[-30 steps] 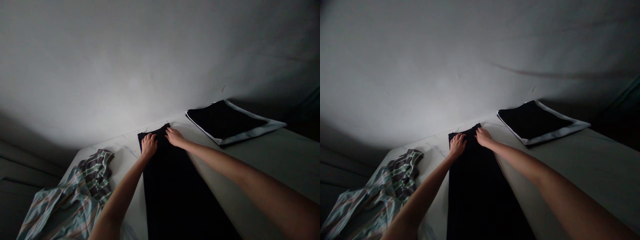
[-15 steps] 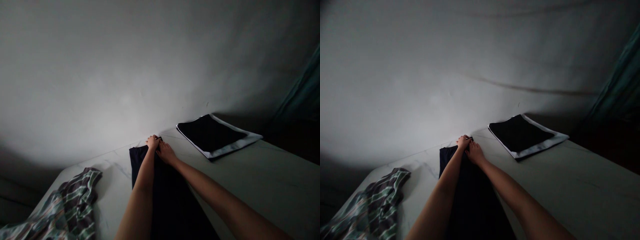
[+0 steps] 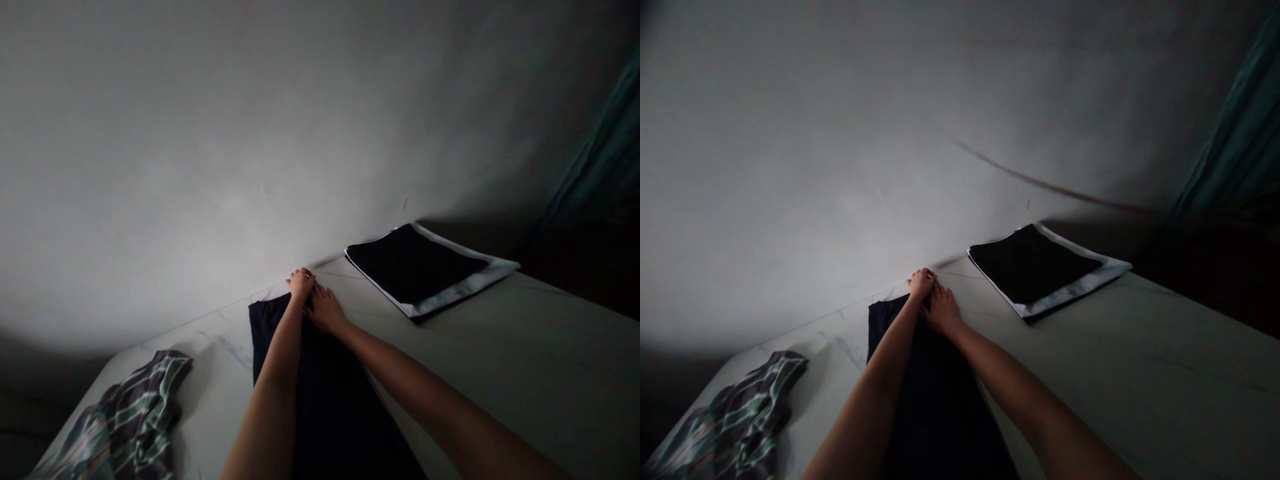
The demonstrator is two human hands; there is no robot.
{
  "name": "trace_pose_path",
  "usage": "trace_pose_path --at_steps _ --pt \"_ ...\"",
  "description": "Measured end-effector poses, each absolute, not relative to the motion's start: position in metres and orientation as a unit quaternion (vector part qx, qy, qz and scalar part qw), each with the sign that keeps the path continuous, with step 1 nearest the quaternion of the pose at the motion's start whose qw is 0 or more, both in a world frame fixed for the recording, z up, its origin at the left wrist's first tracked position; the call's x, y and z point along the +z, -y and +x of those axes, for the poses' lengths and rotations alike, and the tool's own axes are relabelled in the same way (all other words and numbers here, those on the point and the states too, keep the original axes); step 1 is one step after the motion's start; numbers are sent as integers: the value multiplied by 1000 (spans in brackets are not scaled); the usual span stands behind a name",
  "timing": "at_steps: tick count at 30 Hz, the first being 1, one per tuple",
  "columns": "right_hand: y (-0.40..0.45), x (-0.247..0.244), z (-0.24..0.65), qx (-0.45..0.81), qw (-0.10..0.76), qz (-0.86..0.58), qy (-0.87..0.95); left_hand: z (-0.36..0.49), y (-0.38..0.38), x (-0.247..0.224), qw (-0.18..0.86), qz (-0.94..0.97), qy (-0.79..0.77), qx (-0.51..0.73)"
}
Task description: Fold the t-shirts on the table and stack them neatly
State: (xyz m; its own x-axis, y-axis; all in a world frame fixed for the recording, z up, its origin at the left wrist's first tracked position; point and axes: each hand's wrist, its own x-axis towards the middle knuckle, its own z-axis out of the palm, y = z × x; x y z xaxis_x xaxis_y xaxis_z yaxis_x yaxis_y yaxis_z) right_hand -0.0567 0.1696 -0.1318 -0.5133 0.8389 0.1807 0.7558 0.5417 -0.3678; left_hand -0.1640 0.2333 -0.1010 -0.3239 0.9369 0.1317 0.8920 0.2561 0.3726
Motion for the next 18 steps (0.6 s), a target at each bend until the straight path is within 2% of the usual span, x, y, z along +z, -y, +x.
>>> trace_pose_path --at_steps 6,10,14,18 --pt "-174 -131 -56 129 156 -458 866 -155 -234 -87 56 581 -792 180" --pt "-167 -123 -51 122 142 -458 869 -149 -200 -60 34 621 -761 185" --pt "-128 -124 -22 113 135 -364 915 -167 -112 -49 -28 716 -671 192" --pt "-59 -133 40 125 137 -248 951 -197 19 -69 -65 754 -629 178"
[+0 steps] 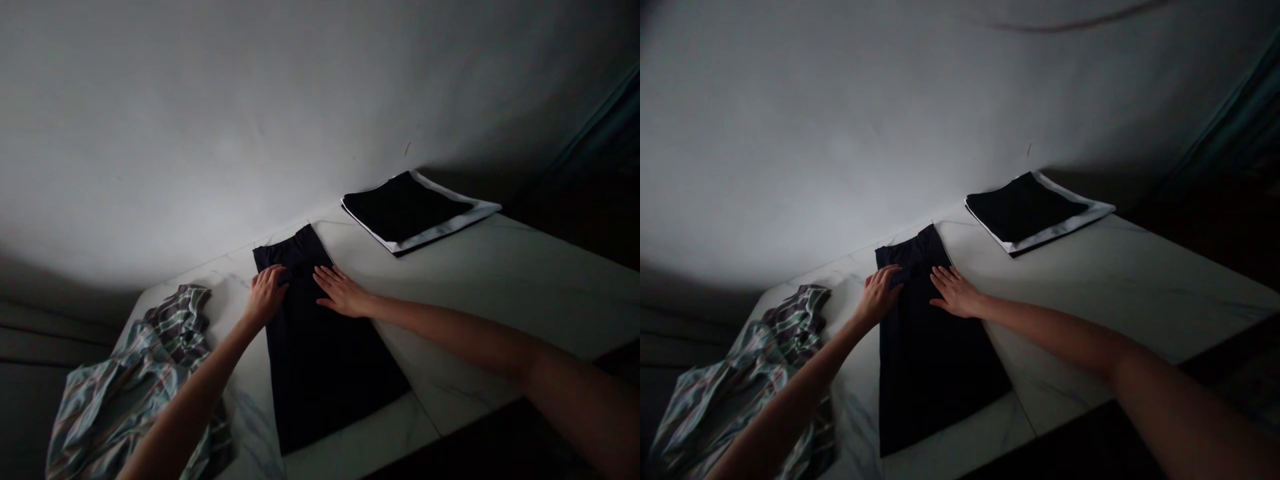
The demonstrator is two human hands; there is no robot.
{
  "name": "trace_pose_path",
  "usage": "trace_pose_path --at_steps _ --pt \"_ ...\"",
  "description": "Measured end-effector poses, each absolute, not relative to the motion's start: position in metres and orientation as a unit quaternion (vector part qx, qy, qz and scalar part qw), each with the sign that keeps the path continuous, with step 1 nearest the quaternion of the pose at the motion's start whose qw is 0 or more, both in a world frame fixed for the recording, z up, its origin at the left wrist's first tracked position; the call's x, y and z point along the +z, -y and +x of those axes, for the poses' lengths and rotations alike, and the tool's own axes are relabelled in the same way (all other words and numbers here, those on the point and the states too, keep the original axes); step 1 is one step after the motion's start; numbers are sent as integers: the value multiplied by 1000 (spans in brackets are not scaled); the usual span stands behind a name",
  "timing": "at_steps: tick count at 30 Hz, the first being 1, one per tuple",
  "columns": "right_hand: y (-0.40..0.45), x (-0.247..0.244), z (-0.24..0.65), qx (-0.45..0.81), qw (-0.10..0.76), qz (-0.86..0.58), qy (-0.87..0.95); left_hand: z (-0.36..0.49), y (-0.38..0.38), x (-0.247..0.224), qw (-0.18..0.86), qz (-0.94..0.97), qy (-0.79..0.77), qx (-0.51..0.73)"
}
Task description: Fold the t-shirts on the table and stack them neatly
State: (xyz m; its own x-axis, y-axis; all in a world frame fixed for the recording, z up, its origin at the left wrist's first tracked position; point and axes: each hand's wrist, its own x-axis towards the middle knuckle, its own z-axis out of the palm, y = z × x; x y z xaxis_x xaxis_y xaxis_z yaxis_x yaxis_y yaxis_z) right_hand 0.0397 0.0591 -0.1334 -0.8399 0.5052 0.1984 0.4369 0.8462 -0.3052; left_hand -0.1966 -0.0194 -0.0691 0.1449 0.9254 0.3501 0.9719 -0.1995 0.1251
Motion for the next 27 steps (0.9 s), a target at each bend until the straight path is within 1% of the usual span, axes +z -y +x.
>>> trace_pose_path --at_steps 2,5,8,11,13,16,19,22,24,27 --pt "-22 -135 74 139 140 -193 961 -202 84 -86 60 -766 620 -161" --pt "28 -131 118 170 122 -126 970 -192 162 -108 28 -790 597 -135" --pt "65 -123 149 207 84 -74 972 -171 214 -119 7 -809 574 -122" --pt "83 -116 172 237 59 -37 969 -155 244 -118 -2 -827 552 -108" --pt "86 -113 183 247 68 -36 966 -151 254 -114 -3 -839 535 -101" --pt "84 -110 191 239 108 -62 963 -153 259 -106 -3 -856 510 -84" --pt "84 -106 186 201 131 -83 967 -154 253 -98 5 -866 498 -49" --pt "86 -100 173 164 129 -103 973 -154 243 -94 22 -869 493 -27" --pt "88 -96 164 156 125 -119 973 -153 236 -95 35 -870 491 -38" --pt "88 -97 155 158 131 -107 973 -154 230 -100 46 -865 491 -92"
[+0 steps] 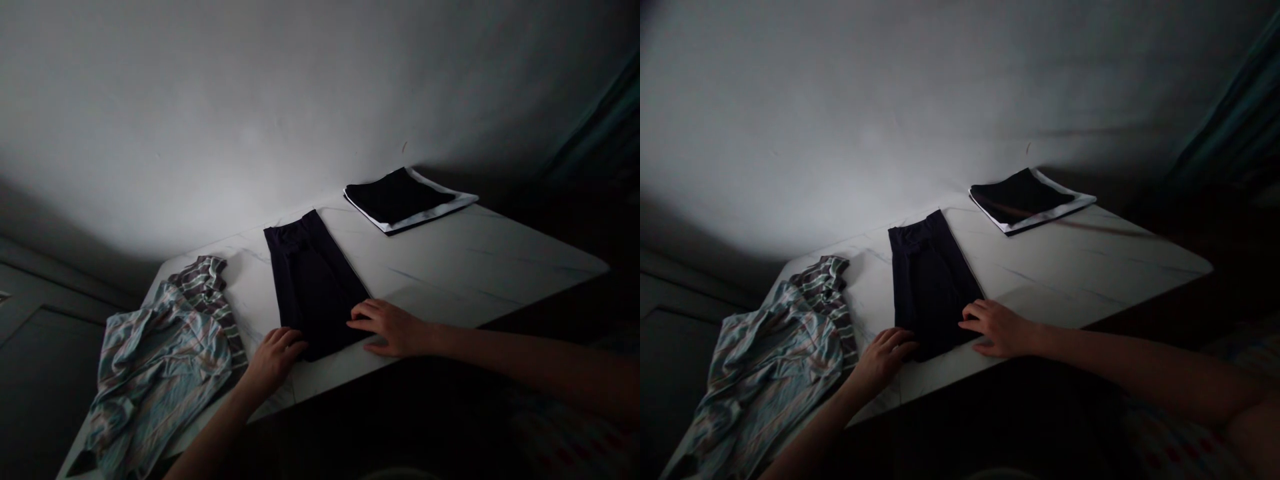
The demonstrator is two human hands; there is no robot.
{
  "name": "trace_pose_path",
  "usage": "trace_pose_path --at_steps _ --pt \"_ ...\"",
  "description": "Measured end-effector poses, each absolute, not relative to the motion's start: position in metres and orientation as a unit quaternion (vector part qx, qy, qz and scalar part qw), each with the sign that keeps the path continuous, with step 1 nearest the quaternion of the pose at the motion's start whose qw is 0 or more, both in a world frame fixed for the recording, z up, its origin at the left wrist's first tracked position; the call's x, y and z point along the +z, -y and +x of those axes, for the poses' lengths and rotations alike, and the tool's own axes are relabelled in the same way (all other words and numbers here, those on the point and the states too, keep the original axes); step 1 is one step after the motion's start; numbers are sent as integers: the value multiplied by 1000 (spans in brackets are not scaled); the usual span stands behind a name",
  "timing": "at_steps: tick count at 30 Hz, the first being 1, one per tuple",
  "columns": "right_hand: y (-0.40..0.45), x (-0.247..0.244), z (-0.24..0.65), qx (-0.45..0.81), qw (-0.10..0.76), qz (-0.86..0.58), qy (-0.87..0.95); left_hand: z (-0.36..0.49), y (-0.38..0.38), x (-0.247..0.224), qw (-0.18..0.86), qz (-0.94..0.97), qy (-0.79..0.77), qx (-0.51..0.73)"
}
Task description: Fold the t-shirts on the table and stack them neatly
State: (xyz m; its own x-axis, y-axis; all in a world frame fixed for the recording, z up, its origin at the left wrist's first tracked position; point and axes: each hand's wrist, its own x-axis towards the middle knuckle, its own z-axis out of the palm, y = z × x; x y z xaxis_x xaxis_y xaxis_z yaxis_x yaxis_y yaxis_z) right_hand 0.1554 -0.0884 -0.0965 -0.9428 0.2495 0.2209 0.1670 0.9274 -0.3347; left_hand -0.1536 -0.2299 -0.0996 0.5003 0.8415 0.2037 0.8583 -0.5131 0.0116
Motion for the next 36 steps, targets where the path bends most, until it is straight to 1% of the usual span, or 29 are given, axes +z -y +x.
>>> trace_pose_path --at_steps 5,10,14,18,22,26,29,33,35,36 --pt "83 -101 155 185 140 -72 970 -159 228 -103 25 -872 463 -157" --pt "83 -100 164 216 101 -79 968 -164 230 -103 -9 -879 445 -169" --pt "82 -102 176 211 95 -89 969 -165 231 -98 -61 -878 445 -163" --pt "79 -104 184 176 103 -81 976 -164 232 -90 -95 -875 452 -142" --pt "76 -100 180 119 112 -60 985 -166 231 -91 -93 -872 459 -143" --pt "79 -99 169 36 116 -65 990 -170 231 -100 -87 -872 456 -156" --pt "82 -103 161 -13 145 -84 986 -167 233 -96 -110 -867 461 -156" --pt "83 -111 158 -22 211 -86 973 -145 228 -69 -165 -860 461 -144" --pt "83 -113 160 -23 245 -87 965 -126 215 -60 -153 -863 457 -153" --pt "82 -114 161 -21 258 -91 962 -116 205 -58 -129 -868 452 -158"
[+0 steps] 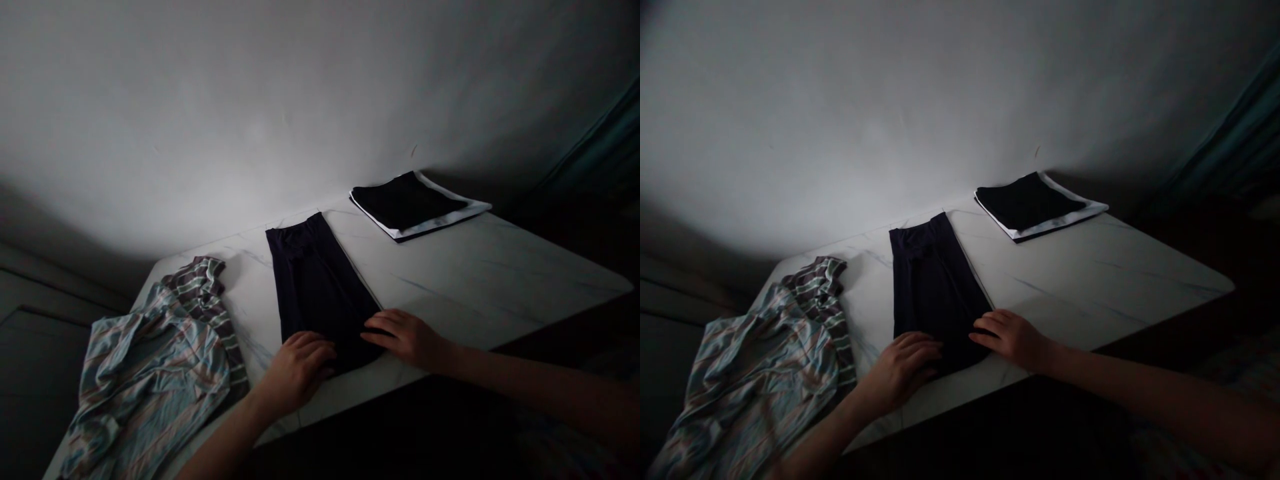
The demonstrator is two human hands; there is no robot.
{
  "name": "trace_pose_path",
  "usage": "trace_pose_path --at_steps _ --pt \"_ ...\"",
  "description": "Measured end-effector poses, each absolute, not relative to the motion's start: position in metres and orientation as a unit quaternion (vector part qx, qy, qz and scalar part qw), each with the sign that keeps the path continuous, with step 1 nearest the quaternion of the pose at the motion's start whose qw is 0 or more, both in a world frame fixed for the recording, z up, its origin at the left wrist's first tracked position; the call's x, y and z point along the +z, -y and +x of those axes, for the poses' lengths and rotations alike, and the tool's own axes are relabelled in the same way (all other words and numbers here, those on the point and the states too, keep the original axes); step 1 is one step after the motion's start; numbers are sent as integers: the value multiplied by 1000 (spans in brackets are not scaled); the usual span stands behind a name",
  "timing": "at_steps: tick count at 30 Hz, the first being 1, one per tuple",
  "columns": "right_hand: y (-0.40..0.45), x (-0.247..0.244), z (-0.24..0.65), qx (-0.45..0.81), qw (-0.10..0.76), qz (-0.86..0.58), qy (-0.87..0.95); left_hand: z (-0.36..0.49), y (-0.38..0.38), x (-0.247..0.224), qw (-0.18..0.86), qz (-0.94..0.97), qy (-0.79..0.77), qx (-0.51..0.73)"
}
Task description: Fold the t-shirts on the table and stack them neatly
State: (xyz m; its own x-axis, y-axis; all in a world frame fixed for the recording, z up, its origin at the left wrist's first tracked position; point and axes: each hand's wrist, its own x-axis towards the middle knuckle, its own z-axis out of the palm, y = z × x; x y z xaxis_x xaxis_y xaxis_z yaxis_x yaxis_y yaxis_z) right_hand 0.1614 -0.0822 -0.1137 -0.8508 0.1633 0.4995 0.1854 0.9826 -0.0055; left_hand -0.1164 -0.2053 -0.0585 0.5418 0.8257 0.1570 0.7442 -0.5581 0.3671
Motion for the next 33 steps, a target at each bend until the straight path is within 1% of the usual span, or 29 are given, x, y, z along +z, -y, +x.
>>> trace_pose_path --at_steps 3,6,9,12,17,21,24,27,30,33 --pt "82 -114 168 1 266 -113 957 -87 174 -66 37 894 -425 138" --pt "83 -115 177 17 260 -131 956 -65 155 -77 -2 914 -395 92" --pt "83 -118 182 38 255 -128 958 -56 156 -83 7 916 -396 61" --pt "79 -122 182 83 230 -103 964 -59 168 -84 31 909 -411 65" --pt "62 -118 173 180 124 -28 975 -70 190 -84 79 896 -423 111" --pt "52 -112 169 237 65 20 969 -80 210 -80 100 890 -433 97" --pt "51 -111 170 245 58 20 968 -99 233 -76 98 869 -476 95" --pt "52 -114 172 249 83 22 965 -130 254 -77 85 833 -536 107" --pt "51 -116 171 252 108 19 962 -160 264 -83 74 850 -511 98" --pt "47 -116 166 247 107 19 963 -175 259 -88 81 880 -463 69"
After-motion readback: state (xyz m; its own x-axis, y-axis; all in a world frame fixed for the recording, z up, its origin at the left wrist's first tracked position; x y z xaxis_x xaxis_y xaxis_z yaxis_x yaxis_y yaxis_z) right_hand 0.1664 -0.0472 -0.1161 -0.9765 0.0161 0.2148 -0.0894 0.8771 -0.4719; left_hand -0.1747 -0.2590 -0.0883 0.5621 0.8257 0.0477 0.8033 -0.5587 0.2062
